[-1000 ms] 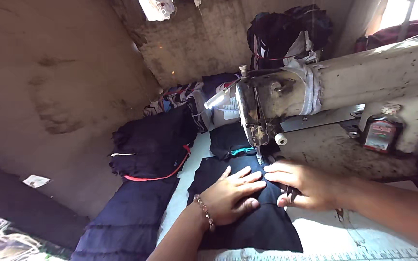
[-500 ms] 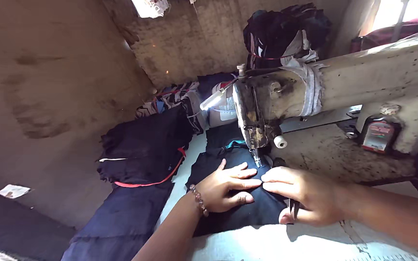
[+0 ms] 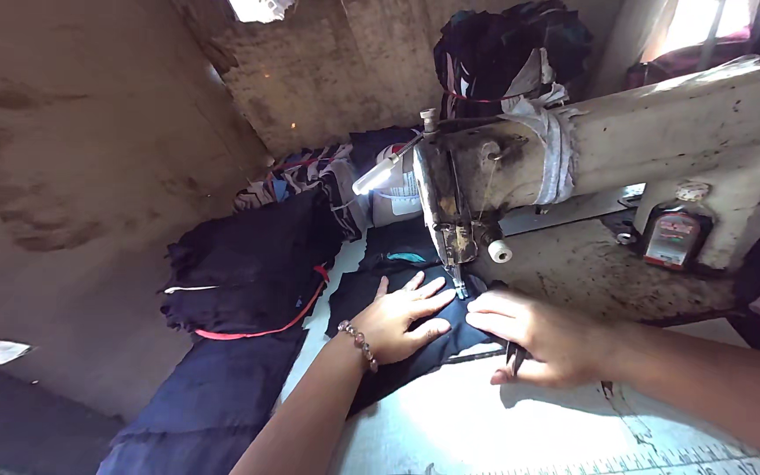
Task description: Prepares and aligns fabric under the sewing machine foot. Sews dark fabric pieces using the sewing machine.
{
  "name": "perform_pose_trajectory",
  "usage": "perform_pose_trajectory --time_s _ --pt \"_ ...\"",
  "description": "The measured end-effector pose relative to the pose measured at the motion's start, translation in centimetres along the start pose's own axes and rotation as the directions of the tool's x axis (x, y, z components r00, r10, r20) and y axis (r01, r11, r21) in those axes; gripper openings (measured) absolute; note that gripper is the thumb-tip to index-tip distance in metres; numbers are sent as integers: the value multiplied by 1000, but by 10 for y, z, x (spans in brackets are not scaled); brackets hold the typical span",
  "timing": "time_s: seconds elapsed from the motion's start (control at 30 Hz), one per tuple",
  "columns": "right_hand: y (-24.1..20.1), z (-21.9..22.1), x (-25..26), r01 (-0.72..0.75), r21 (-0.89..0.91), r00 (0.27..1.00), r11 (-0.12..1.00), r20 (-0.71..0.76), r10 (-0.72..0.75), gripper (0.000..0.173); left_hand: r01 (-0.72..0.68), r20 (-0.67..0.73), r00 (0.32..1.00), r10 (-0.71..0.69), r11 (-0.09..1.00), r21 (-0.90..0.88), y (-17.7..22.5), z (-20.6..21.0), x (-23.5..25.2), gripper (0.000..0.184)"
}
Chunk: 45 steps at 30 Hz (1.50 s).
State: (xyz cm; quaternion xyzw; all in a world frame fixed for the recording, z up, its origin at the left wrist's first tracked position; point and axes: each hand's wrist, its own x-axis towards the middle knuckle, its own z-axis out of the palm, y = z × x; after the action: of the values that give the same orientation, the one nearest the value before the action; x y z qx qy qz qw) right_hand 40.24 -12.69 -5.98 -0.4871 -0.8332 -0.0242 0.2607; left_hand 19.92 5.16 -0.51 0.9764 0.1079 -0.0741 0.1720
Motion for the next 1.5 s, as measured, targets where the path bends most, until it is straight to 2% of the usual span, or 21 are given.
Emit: perform_pose_trajectory --time_s 0.2,0.4,0.5,0.7,0.8,0.93,0.97,1.03,1.1,1.13,1.17,1.27,1.3,1.37,1.43,1.5 --pt "-11 -2 2 95 -45 994 994 -47 -97 69 294 -10 956 -294 956 20 36 9 -8 52" --pt "-11 -3 1 58 27 998 998 11 -59 69 526 54 848 -527 850 44 88 14 -10 53" --pt "-3 -3 0 18 43 1000 999 9 -18 68 580 69 809 -583 812 64 102 15 -5 55" --pt "3 -12 6 -148 3 982 989 122 147 66 629 63 771 -634 773 83 102 11 14 56" --pt "6 -10 5 -93 -40 995 995 42 95 66 631 55 769 -637 770 96 99 10 21 57" --pt "5 1 10 25 111 1000 994 -14 -23 64 575 150 805 -574 817 39 83 -13 13 56" --pt "4 3 10 21 143 1000 990 -19 -18 62 546 91 835 -543 837 -14 73 -24 9 53" --pt "5 6 10 10 150 999 989 -48 -3 55 486 -178 846 -503 864 -130 35 -43 13 52" --pt "7 10 10 15 109 995 994 -95 -4 50 477 -389 777 -496 866 -150 1 -62 27 48" --pt "8 13 10 11 110 994 994 -111 1 52 523 -406 737 -539 837 -162 -9 -70 34 46" --pt "10 16 11 -2 107 993 994 -120 15 55 581 -377 706 -599 795 -173 -17 -75 41 48" --pt "13 20 12 -71 121 990 990 -110 84 65 735 -174 653 -737 672 -91 -40 -71 60 80" --pt "13 19 12 -96 135 989 986 -100 110 68 754 -133 644 -753 654 -53 -51 -65 66 84" --pt "14 20 12 -124 137 985 983 -101 139 71 779 -141 622 -770 627 7 -72 -53 76 86" --pt "8 17 12 -94 137 982 986 -152 115 65 774 -181 618 -765 632 -32 -66 -52 78 80" --pt "1 14 11 29 74 946 997 -325 -3 50 718 -290 617 -731 674 -172 -60 -54 72 69"
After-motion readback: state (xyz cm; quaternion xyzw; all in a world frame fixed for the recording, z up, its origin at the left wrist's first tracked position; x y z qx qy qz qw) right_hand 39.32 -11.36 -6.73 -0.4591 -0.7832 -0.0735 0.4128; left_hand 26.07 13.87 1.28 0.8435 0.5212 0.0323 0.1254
